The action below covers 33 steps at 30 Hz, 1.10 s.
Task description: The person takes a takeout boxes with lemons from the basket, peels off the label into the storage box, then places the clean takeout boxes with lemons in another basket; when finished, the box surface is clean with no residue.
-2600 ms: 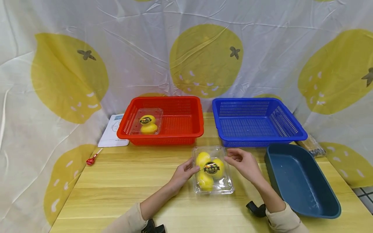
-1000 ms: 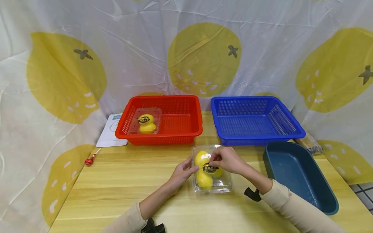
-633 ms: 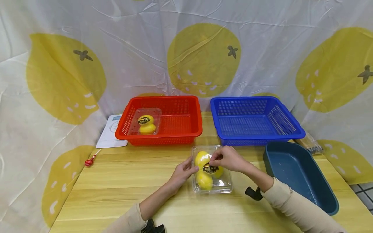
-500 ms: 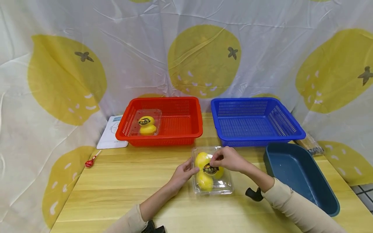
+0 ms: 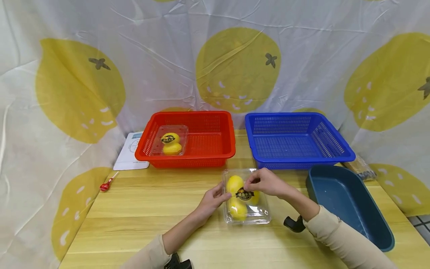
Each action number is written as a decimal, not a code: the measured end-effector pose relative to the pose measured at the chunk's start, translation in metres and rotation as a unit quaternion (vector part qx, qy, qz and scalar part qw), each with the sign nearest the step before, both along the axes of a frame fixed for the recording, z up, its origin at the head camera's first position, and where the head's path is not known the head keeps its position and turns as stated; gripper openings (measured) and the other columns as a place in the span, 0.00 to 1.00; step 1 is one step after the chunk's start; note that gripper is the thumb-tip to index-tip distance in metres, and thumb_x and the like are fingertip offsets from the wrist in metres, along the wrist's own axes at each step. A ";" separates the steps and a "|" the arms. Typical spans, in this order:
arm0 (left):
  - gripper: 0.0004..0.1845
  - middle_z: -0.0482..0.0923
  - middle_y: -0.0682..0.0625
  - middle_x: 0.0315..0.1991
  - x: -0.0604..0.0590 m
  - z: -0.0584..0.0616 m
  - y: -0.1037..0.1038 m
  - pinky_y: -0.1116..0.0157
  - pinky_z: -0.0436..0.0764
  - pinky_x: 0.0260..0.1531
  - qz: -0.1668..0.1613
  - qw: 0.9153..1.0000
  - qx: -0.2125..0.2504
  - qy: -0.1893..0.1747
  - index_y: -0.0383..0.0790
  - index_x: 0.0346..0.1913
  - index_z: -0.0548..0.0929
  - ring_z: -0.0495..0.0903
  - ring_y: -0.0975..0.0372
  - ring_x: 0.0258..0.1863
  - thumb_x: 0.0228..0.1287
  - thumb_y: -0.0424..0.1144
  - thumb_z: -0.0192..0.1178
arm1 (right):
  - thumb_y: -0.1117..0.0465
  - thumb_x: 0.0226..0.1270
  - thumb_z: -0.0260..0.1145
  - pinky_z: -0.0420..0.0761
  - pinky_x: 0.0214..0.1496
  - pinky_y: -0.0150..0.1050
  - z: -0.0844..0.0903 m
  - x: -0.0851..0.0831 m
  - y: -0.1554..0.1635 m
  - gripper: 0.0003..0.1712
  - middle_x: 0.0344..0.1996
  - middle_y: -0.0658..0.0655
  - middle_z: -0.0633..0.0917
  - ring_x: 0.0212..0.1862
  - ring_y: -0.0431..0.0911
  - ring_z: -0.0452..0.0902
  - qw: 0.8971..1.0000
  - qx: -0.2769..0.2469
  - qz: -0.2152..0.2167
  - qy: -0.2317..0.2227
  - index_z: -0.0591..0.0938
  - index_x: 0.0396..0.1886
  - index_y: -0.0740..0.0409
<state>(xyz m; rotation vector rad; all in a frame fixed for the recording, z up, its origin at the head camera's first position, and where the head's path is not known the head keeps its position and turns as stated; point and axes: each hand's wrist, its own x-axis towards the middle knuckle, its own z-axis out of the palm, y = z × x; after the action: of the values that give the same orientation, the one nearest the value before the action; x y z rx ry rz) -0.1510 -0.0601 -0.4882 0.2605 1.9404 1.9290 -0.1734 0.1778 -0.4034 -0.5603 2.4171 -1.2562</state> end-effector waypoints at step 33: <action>0.42 0.53 0.35 0.75 -0.002 -0.003 -0.001 0.54 0.63 0.69 0.001 1.000 -0.007 0.000 0.29 0.74 0.54 0.58 0.45 0.74 0.67 0.46 0.62 | 0.61 0.64 0.68 0.79 0.43 0.34 0.002 0.000 0.005 0.09 0.39 0.59 0.87 0.41 0.42 0.79 0.999 -0.027 0.015 -0.014 0.87 0.36 0.64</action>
<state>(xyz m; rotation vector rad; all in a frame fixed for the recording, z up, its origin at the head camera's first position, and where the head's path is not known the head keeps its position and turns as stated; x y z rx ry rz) -0.1530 -0.0609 -0.4910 0.2544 1.9542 1.9150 -0.1732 0.1832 -0.4013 -0.5877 2.3485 -1.3122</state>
